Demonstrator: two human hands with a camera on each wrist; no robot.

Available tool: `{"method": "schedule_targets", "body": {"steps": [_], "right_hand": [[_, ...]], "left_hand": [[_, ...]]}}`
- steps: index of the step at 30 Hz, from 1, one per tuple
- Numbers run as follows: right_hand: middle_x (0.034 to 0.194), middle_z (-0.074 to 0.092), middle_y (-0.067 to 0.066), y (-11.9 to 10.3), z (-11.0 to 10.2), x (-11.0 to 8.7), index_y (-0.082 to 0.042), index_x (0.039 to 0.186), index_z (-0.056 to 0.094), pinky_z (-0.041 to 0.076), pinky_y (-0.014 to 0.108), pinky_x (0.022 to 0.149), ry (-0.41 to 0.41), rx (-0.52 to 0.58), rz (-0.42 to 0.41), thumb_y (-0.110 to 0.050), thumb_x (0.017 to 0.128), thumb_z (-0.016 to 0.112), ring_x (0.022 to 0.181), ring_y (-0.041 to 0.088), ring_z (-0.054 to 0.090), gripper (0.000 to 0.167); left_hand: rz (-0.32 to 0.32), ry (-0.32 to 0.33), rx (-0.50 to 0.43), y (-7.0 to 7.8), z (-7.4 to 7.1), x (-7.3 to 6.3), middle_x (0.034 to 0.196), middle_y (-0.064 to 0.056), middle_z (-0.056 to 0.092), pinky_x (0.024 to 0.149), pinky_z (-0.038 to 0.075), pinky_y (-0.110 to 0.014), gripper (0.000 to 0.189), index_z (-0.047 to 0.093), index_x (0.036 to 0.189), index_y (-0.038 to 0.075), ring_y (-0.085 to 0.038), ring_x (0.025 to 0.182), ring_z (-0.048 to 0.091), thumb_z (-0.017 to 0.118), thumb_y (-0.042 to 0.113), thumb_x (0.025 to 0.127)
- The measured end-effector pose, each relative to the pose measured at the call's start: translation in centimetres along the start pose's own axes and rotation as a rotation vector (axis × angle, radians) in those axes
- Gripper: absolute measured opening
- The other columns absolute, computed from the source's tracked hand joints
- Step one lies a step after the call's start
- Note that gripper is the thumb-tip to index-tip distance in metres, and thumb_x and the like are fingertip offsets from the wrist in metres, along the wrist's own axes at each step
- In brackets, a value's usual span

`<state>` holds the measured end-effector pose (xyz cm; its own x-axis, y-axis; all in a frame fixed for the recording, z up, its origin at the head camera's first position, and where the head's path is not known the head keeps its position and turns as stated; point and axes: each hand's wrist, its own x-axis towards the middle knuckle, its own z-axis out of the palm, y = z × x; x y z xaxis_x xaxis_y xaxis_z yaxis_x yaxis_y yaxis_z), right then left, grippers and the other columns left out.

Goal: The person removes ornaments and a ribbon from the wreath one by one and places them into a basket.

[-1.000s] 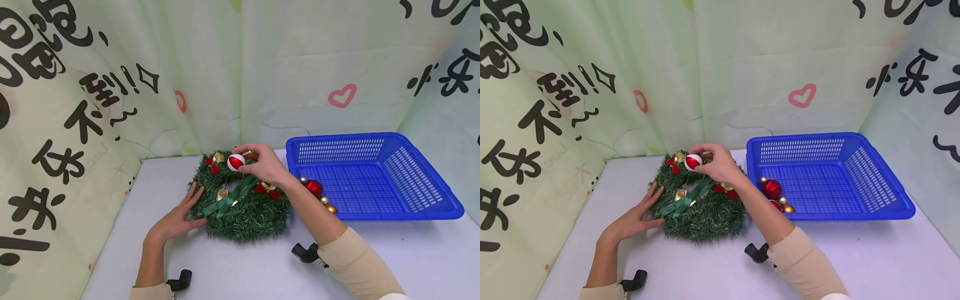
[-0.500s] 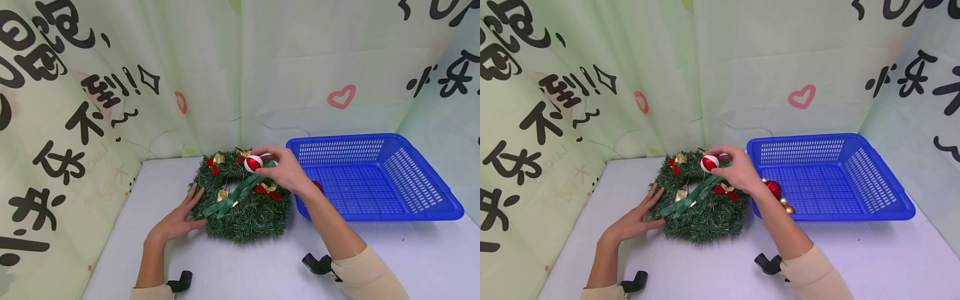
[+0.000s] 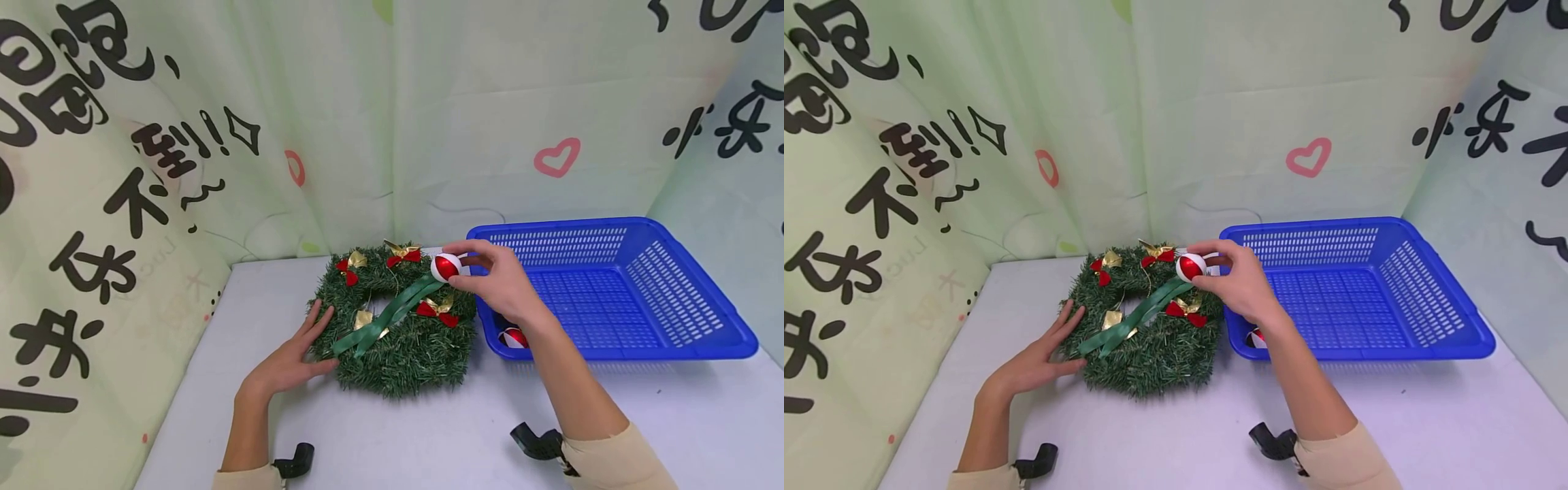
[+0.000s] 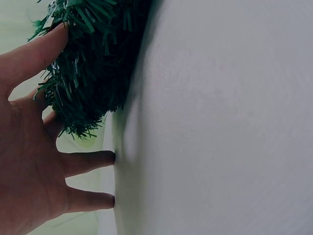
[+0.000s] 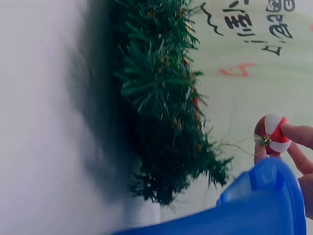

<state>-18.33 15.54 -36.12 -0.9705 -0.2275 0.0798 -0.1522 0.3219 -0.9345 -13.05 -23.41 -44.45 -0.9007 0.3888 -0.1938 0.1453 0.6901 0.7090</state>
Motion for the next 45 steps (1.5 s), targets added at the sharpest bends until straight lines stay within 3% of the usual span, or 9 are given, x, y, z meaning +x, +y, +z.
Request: {"method": "schedule_targets", "body": {"steps": [15, 24, 31, 45], "right_hand": [[0.138, 0.065, 0.008, 1.2, -2.8, -2.5, -0.022, 0.135, 0.068, 0.054, 0.029, 0.089, 0.071, -0.081, 0.091, -0.019, 0.093, 0.079, 0.13, 0.028, 0.06, 0.043], [0.142, 0.062, 0.008, 2.3, -3.7, -3.0, -0.018, 0.139, 0.065, 0.054, 0.02, 0.088, 0.076, -0.034, 0.126, -0.02, 0.095, 0.078, 0.133, 0.028, 0.058, 0.046], [0.143, 0.061, 0.01, 3.5, -4.2, -3.3, -0.018, 0.142, 0.063, 0.057, 0.026, 0.088, 0.078, -0.02, 0.159, -0.024, 0.095, 0.078, 0.127, 0.022, 0.059, 0.05], [0.143, 0.059, 0.011, 3.8, -5.0, -3.7, -0.013, 0.142, 0.062, 0.056, 0.019, 0.086, 0.119, -0.016, 0.143, -0.019, 0.097, 0.077, 0.126, 0.023, 0.058, 0.048]], "left_hand": [[-0.001, 0.002, 0.007, -0.2, 0.1, 0.1, 0.176, 0.006, -0.014, 0.117, 0.027, -0.073, 0.096, 0.007, 0.169, 0.034, -0.042, 0.161, 0.007, 0.071, 0.045, 0.098], [0.0, 0.001, 0.007, -0.3, 0.1, 0.1, 0.176, 0.005, -0.015, 0.117, 0.027, -0.074, 0.096, 0.007, 0.169, 0.033, -0.042, 0.161, 0.006, 0.071, 0.043, 0.098], [0.003, 0.001, 0.004, -0.1, 0.1, 0.0, 0.176, 0.005, -0.014, 0.117, 0.026, -0.073, 0.097, 0.007, 0.169, 0.033, -0.041, 0.161, 0.006, 0.072, 0.043, 0.098], [0.003, 0.0, -0.006, -0.1, 0.1, 0.0, 0.176, 0.005, -0.015, 0.117, 0.026, -0.074, 0.096, 0.006, 0.169, 0.033, -0.042, 0.161, 0.005, 0.071, 0.043, 0.098]]}}
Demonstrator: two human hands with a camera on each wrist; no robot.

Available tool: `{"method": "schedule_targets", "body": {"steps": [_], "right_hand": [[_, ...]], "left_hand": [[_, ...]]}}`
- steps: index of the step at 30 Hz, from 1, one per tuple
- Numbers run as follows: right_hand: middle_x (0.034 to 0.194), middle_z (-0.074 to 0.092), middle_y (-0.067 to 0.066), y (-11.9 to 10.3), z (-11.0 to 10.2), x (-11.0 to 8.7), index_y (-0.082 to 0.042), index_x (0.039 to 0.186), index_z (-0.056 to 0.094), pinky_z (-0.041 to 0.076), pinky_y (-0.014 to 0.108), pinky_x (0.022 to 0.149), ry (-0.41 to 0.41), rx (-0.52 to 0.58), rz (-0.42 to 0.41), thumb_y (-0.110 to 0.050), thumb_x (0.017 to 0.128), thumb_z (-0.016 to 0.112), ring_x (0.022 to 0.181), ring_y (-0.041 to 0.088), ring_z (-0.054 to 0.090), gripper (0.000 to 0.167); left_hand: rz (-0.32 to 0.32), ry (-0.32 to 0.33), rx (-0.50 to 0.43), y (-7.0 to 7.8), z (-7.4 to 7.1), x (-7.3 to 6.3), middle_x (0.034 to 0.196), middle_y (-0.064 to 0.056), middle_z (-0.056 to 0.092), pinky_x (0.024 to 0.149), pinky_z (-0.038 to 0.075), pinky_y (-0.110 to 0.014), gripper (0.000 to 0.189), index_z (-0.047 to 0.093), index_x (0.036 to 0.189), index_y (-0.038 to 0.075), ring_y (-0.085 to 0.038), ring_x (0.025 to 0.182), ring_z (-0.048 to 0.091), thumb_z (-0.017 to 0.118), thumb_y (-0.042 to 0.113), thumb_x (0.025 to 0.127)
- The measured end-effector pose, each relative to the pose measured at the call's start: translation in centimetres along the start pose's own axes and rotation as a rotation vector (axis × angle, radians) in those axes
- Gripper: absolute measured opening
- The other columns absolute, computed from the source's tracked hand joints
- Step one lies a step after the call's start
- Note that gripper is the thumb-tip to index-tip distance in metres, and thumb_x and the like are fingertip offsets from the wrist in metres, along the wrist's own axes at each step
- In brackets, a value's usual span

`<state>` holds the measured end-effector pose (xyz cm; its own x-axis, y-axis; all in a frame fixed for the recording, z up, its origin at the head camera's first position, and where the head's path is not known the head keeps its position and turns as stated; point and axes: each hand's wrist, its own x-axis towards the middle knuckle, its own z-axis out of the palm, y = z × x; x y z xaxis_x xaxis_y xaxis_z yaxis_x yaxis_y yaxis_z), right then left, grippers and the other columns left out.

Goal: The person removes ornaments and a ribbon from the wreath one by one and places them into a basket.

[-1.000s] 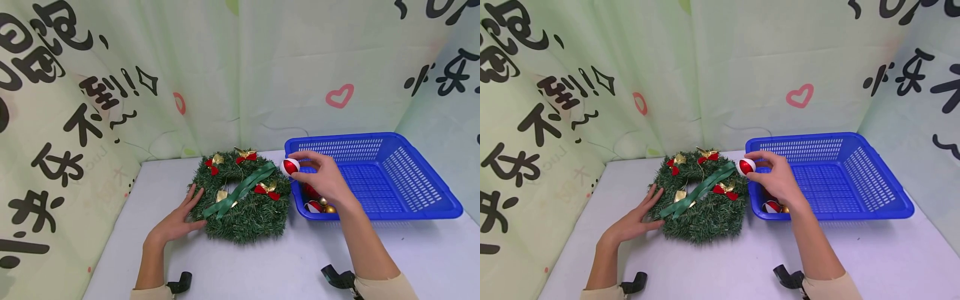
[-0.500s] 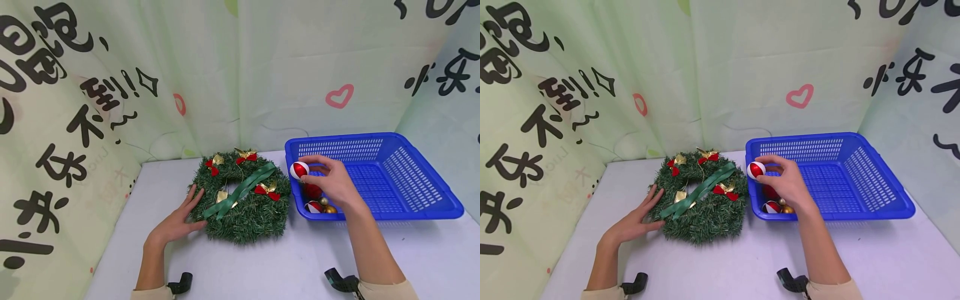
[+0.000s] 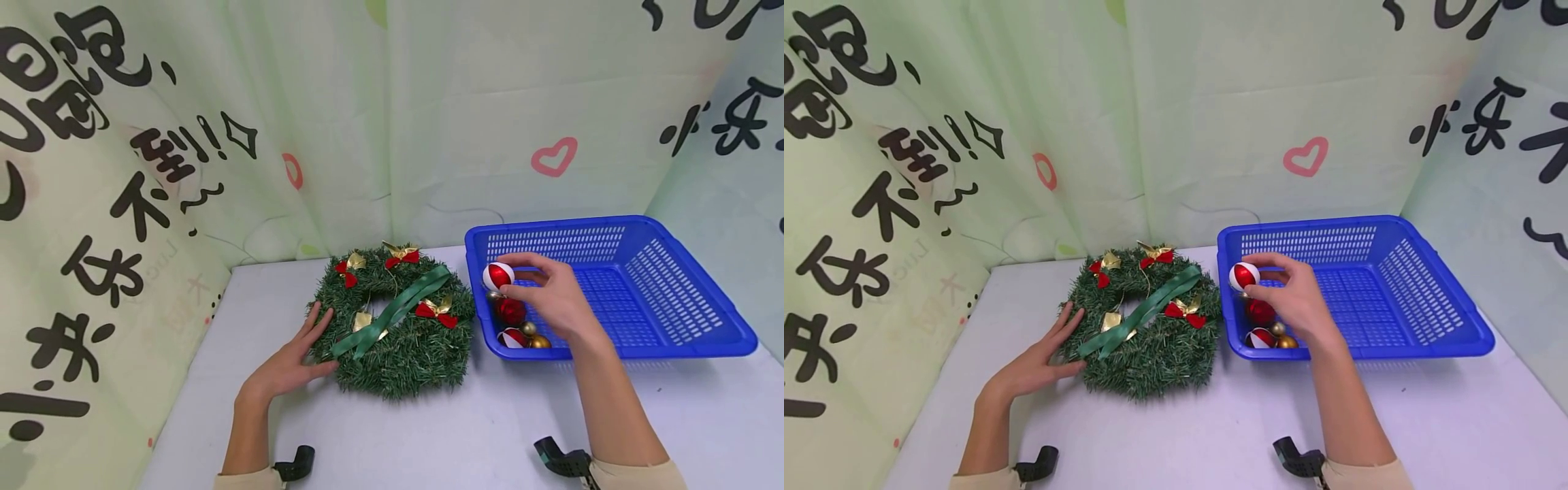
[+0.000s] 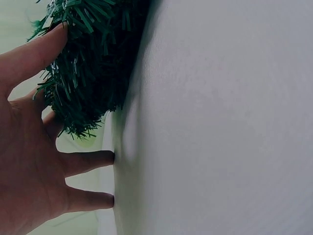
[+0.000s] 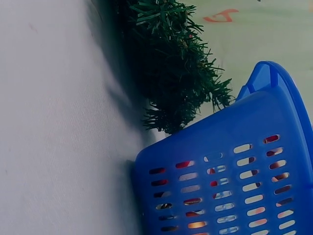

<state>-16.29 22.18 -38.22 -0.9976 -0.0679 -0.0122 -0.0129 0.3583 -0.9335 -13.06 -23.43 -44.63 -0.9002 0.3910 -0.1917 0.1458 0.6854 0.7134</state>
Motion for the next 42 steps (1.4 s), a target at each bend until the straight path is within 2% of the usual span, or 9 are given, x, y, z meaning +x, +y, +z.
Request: {"method": "schedule_targets", "body": {"steps": [9, 15, 19, 23, 31, 42], "right_hand": [[0.145, 0.059, 0.014, 0.4, -0.4, 0.1, -0.014, 0.144, 0.061, 0.054, 0.02, 0.088, 0.0, -0.037, 0.027, -0.02, 0.096, 0.077, 0.129, 0.029, 0.058, 0.051], [0.143, 0.06, 0.016, 0.8, -0.7, 0.1, -0.013, 0.141, 0.062, 0.053, 0.038, 0.098, -0.012, -0.069, 0.041, -0.018, 0.096, 0.076, 0.131, 0.033, 0.058, 0.047], [0.142, 0.06, 0.018, 1.0, -0.8, 0.1, -0.012, 0.14, 0.063, 0.052, 0.048, 0.099, -0.029, -0.086, 0.06, -0.019, 0.095, 0.077, 0.131, 0.036, 0.057, 0.048], [0.143, 0.059, 0.019, 1.1, -0.7, 0.1, -0.011, 0.14, 0.064, 0.054, 0.05, 0.098, -0.049, -0.102, 0.068, -0.02, 0.095, 0.078, 0.131, 0.039, 0.055, 0.048], [0.143, 0.058, 0.02, 1.5, -0.7, 0.3, -0.01, 0.138, 0.065, 0.057, 0.044, 0.09, -0.092, -0.147, 0.088, -0.02, 0.095, 0.078, 0.128, 0.041, 0.056, 0.047], [0.139, 0.06, 0.025, 1.5, -0.2, 0.2, -0.006, 0.14, 0.064, 0.059, 0.05, 0.092, -0.124, -0.145, 0.101, -0.015, 0.094, 0.078, 0.121, 0.04, 0.062, 0.049]], "left_hand": [[0.003, 0.0, 0.002, 0.0, 0.0, 0.0, 0.176, 0.006, -0.015, 0.117, 0.026, -0.074, 0.096, 0.007, 0.169, 0.032, -0.042, 0.161, 0.006, 0.071, 0.04, 0.099], [-0.002, 0.001, 0.0, -0.1, 0.1, 0.0, 0.176, 0.006, -0.015, 0.117, 0.025, -0.074, 0.096, 0.007, 0.169, 0.033, -0.041, 0.161, 0.005, 0.071, 0.041, 0.099], [-0.003, 0.0, -0.003, -0.1, 0.1, 0.1, 0.176, 0.007, -0.015, 0.117, 0.025, -0.074, 0.096, 0.007, 0.169, 0.033, -0.041, 0.161, 0.005, 0.071, 0.042, 0.098], [-0.005, 0.001, -0.004, -0.1, 0.1, 0.1, 0.176, 0.007, -0.015, 0.118, 0.025, -0.074, 0.096, 0.007, 0.169, 0.033, -0.041, 0.161, 0.005, 0.071, 0.042, 0.098], [-0.009, 0.0, 0.008, -0.1, 0.0, 0.1, 0.176, 0.007, -0.015, 0.118, 0.026, -0.073, 0.096, 0.007, 0.169, 0.034, -0.041, 0.161, 0.005, 0.07, 0.044, 0.098], [-0.011, -0.003, 0.0, -0.1, 0.0, 0.1, 0.176, 0.008, -0.015, 0.118, 0.026, -0.073, 0.096, 0.006, 0.169, 0.035, -0.04, 0.161, 0.005, 0.071, 0.043, 0.098]]}}
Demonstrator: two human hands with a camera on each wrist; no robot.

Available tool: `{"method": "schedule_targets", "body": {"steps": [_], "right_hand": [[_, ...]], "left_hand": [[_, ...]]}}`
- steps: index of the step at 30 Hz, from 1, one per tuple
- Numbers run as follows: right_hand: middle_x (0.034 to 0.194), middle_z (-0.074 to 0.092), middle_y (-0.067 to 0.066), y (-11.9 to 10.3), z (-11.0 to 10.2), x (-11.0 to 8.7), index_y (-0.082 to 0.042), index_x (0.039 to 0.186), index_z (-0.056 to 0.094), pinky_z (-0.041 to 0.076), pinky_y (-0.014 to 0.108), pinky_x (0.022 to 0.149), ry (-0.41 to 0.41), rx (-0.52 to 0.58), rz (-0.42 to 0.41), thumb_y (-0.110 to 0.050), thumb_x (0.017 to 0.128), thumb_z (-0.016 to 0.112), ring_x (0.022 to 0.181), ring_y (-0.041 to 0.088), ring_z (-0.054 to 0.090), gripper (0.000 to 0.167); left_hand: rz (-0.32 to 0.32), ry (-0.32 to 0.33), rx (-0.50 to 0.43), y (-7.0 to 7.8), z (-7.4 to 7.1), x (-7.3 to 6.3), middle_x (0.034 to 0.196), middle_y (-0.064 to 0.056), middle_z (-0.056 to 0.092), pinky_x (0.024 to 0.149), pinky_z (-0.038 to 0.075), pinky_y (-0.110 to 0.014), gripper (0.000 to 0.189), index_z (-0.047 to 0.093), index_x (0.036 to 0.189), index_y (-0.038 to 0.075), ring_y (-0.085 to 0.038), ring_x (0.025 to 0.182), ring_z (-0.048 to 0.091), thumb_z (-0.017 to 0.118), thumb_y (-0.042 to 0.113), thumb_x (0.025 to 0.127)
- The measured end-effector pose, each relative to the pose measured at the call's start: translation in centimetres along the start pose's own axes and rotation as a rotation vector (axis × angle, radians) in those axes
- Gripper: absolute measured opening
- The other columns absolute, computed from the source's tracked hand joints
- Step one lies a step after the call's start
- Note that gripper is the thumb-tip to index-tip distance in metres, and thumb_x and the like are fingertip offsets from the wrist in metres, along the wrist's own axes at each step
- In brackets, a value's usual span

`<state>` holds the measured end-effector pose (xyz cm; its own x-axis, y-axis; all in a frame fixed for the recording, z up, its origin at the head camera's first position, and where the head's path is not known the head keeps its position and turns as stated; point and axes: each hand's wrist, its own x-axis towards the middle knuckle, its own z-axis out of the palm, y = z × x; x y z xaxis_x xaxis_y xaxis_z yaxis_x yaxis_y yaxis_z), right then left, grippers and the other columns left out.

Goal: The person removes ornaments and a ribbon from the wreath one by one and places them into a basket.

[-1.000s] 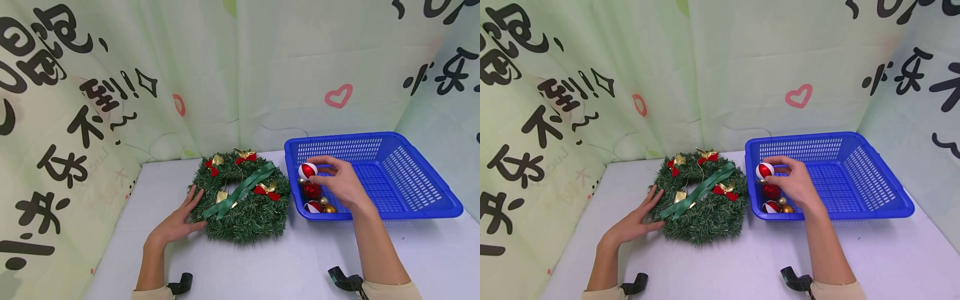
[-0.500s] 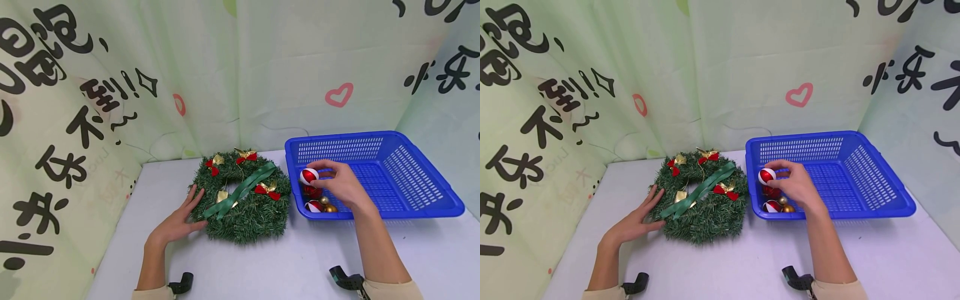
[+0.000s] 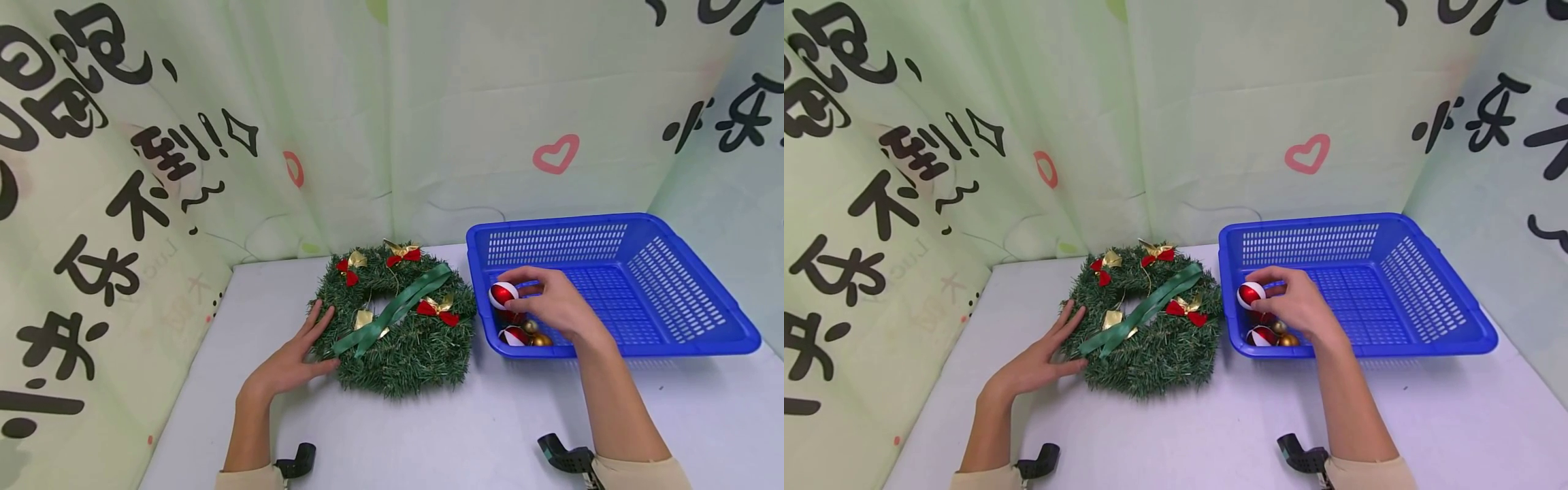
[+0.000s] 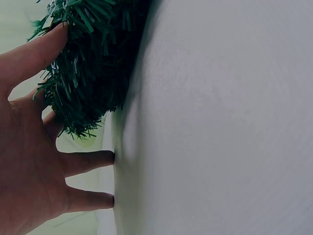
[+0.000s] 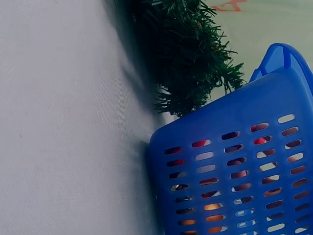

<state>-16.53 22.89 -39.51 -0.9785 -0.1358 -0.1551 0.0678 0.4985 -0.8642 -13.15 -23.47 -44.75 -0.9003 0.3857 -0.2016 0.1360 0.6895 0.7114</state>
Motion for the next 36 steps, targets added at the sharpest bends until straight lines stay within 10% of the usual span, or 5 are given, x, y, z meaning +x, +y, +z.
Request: {"method": "schedule_targets", "body": {"steps": [36], "right_hand": [[0.14, 0.061, 0.025, 0.12, -0.05, -0.09, -0.005, 0.143, 0.061, 0.059, 0.051, 0.093, -0.012, 0.023, -0.032, -0.012, 0.095, 0.076, 0.124, 0.041, 0.061, 0.051]], "left_hand": [[0.006, 0.002, -0.012, 0.02, 0.02, -0.03, 0.176, 0.007, -0.015, 0.118, 0.025, -0.073, 0.096, 0.007, 0.169, 0.034, -0.04, 0.161, 0.004, 0.072, 0.042, 0.098]]}}
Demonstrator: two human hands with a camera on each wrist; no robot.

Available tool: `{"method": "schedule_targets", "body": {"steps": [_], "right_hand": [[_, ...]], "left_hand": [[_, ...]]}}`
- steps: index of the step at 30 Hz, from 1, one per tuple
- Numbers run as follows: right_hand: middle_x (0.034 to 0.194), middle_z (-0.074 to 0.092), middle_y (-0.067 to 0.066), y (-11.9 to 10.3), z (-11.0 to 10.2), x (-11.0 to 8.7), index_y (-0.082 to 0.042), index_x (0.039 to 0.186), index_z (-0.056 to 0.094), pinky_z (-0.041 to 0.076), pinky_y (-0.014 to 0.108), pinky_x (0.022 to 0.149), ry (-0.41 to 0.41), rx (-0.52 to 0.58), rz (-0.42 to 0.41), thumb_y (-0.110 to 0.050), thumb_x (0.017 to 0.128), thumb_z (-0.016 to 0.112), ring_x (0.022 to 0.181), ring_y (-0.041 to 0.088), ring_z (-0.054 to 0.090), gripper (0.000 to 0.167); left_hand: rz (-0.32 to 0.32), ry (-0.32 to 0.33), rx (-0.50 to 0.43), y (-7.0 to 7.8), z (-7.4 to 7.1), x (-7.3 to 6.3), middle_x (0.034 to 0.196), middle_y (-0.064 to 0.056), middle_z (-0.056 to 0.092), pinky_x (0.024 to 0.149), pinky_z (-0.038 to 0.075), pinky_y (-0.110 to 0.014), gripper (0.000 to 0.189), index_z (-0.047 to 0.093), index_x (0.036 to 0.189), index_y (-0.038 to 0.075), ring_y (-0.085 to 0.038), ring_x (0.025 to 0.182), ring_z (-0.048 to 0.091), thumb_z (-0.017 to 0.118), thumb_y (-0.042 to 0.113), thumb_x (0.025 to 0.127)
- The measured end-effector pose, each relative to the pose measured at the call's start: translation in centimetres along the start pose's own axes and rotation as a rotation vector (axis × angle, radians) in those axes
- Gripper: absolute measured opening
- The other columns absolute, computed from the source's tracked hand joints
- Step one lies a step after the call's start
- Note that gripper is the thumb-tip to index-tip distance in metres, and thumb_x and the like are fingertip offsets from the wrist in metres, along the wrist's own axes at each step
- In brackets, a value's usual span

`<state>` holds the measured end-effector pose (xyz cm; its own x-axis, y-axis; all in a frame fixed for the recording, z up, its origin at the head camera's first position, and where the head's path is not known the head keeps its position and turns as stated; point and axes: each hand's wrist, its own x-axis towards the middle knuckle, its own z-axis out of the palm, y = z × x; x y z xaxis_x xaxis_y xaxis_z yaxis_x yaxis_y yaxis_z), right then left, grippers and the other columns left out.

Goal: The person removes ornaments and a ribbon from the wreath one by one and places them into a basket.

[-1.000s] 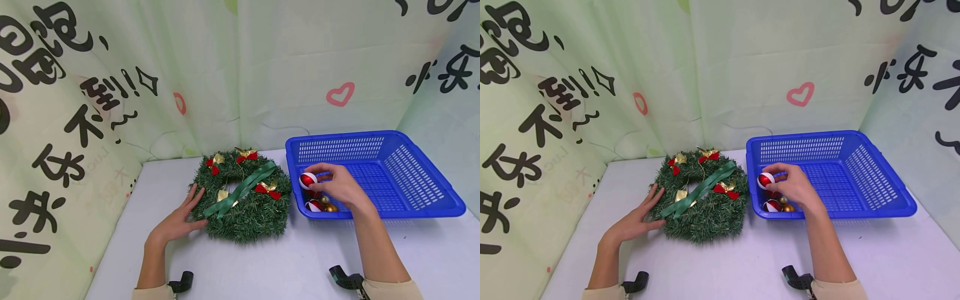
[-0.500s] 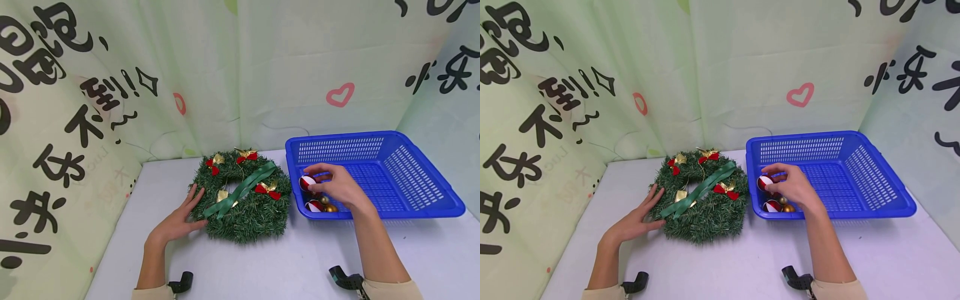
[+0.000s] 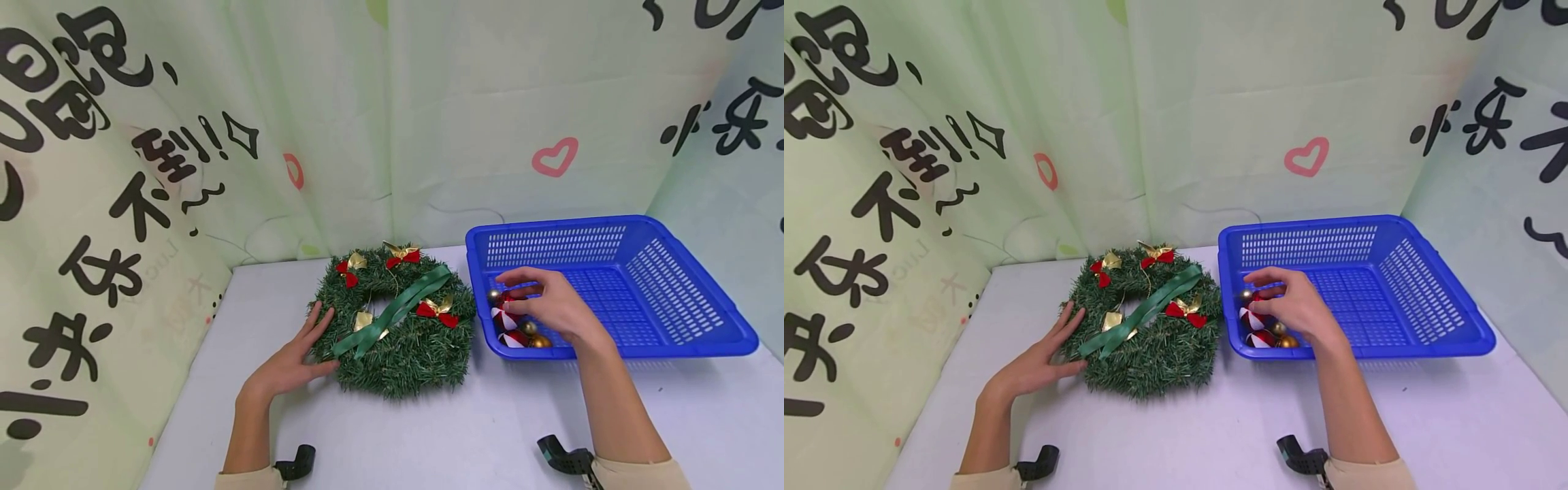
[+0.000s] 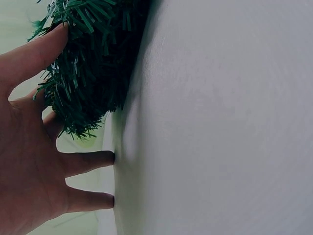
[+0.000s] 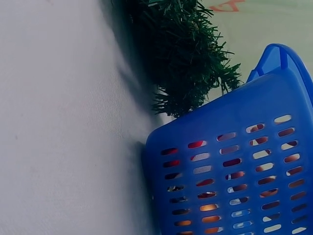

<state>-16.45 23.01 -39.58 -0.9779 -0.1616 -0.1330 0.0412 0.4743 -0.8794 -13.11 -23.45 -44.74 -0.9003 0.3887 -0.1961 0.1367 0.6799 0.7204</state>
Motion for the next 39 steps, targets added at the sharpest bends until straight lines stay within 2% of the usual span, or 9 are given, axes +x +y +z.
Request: {"method": "schedule_targets", "body": {"steps": [9, 19, 26, 30, 35, 39], "right_hand": [[0.139, 0.062, 0.025, -0.2, 0.2, 0.1, -0.006, 0.142, 0.062, 0.059, 0.053, 0.093, 0.005, -0.011, 0.003, -0.013, 0.095, 0.076, 0.124, 0.042, 0.061, 0.05], [0.142, 0.061, 0.021, -1.1, 0.1, -0.4, -0.011, 0.137, 0.065, 0.06, 0.034, 0.084, 0.062, -0.022, -0.053, -0.017, 0.098, 0.074, 0.122, 0.037, 0.063, 0.04], [0.139, 0.063, 0.017, -1.6, 0.4, -0.5, -0.011, 0.137, 0.064, 0.059, 0.032, 0.085, 0.113, -0.014, -0.093, -0.021, 0.098, 0.075, 0.122, 0.033, 0.062, 0.042], [0.137, 0.064, 0.013, -1.8, 0.6, -0.4, -0.012, 0.136, 0.065, 0.06, 0.031, 0.084, 0.129, 0.007, -0.108, -0.019, 0.098, 0.075, 0.121, 0.028, 0.063, 0.04], [0.136, 0.064, 0.009, -2.1, 0.7, -0.4, -0.014, 0.136, 0.065, 0.061, 0.033, 0.084, 0.143, 0.037, -0.117, -0.02, 0.098, 0.074, 0.116, 0.016, 0.064, 0.04], [0.136, 0.064, 0.011, -2.4, 0.8, -0.4, -0.013, 0.137, 0.065, 0.061, 0.032, 0.082, 0.146, 0.048, -0.125, -0.02, 0.098, 0.075, 0.111, 0.009, 0.065, 0.041]], "left_hand": [[-0.006, 0.0, 0.002, 0.0, 0.0, -0.2, 0.176, 0.008, -0.015, 0.118, 0.026, -0.073, 0.096, 0.007, 0.169, 0.033, -0.041, 0.161, 0.004, 0.071, 0.042, 0.099], [-0.003, 0.004, 0.001, -0.1, 0.0, -0.2, 0.176, 0.007, -0.015, 0.118, 0.026, -0.073, 0.096, 0.007, 0.169, 0.033, -0.04, 0.161, 0.004, 0.071, 0.043, 0.098], [-0.004, 0.003, 0.01, -0.1, 0.0, -0.1, 0.176, 0.007, -0.015, 0.118, 0.026, -0.073, 0.096, 0.007, 0.169, 0.034, -0.04, 0.161, 0.004, 0.071, 0.044, 0.098], [-0.004, 0.001, 0.01, 0.0, 0.0, -0.1, 0.176, 0.007, -0.015, 0.118, 0.026, -0.073, 0.096, 0.006, 0.169, 0.033, -0.04, 0.161, 0.005, 0.071, 0.043, 0.098], [-0.002, -0.001, 0.013, 0.2, 0.0, -0.1, 0.176, 0.007, -0.015, 0.118, 0.026, -0.073, 0.096, 0.006, 0.169, 0.033, -0.04, 0.161, 0.005, 0.071, 0.043, 0.099], [-0.001, -0.001, 0.013, 0.2, 0.0, -0.1, 0.176, 0.007, -0.015, 0.118, 0.026, -0.073, 0.096, 0.006, 0.169, 0.033, -0.04, 0.161, 0.005, 0.071, 0.043, 0.099]]}}
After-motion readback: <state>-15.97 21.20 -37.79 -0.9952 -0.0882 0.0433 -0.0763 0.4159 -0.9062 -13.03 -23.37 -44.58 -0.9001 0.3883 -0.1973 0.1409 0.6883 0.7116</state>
